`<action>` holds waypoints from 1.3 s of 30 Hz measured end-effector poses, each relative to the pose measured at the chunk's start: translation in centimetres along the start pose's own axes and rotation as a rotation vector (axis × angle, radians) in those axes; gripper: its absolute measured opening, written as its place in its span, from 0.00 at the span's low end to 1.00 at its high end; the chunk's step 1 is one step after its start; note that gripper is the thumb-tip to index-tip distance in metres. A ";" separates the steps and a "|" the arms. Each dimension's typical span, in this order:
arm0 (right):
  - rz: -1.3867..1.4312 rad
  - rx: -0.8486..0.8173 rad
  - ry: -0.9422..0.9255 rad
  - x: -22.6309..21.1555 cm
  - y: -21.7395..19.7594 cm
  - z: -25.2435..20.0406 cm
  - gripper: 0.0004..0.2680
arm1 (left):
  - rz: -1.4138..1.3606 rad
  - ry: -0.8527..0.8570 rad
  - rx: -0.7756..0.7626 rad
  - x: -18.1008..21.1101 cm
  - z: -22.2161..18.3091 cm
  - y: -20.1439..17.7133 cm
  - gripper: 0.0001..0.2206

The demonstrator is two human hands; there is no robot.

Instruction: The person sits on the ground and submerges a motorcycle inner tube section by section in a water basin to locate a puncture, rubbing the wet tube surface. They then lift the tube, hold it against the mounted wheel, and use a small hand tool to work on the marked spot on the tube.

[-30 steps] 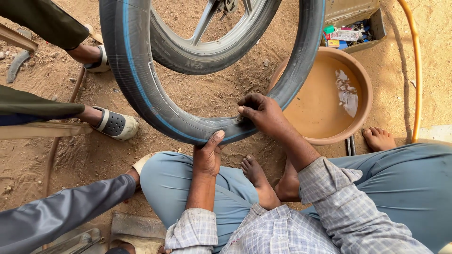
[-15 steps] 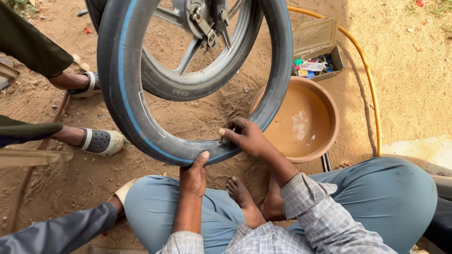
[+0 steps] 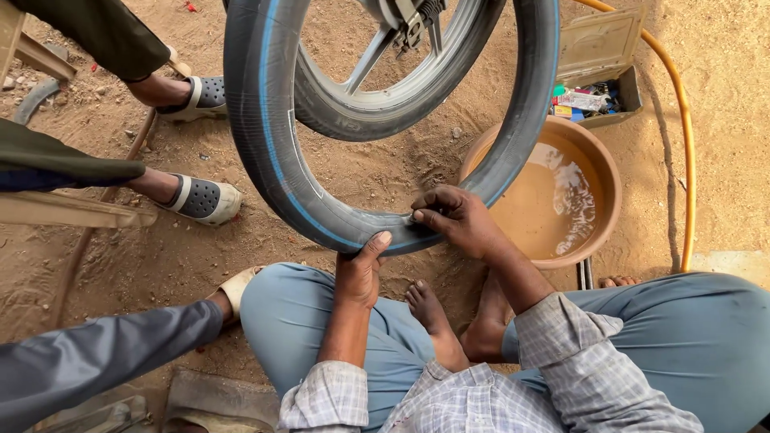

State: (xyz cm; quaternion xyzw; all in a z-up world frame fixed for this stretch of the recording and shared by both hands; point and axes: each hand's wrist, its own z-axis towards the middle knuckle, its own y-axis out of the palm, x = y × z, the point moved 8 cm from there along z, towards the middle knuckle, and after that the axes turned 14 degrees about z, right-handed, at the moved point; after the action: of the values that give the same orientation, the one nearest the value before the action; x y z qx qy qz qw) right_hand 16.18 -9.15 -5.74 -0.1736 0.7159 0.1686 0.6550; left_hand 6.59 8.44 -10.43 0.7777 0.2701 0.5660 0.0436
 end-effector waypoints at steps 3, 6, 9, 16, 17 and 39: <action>0.009 -0.026 -0.004 -0.8 0.2 0.2 0.06 | -0.007 0.000 0.000 -0.3 -0.1 -0.2 0.22; -0.019 0.039 0.093 -0.6 -0.5 0.4 0.05 | -0.008 -0.001 -0.001 -0.1 0.0 0.3 0.23; 0.024 -0.005 0.023 -0.2 0.3 0.3 0.05 | 0.022 -0.008 0.008 -1.3 0.4 -0.8 0.23; -0.011 -0.004 0.024 -0.1 -0.2 0.6 0.04 | 0.045 0.000 0.027 -1.4 0.5 -0.9 0.22; 0.047 -0.035 0.006 -0.2 0.1 0.6 0.04 | 0.057 -0.008 0.038 -1.2 0.4 -0.9 0.22; -0.539 -0.151 0.228 2.7 -4.7 2.2 0.23 | 0.029 -0.148 -0.013 -4.2 0.1 3.2 0.24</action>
State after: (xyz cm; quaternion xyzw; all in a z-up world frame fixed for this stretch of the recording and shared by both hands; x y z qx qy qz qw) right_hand 20.06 -12.35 -8.72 -0.4233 0.6983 0.0207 0.5768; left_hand 6.98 3.76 -12.92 0.8209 0.2513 0.5093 0.0604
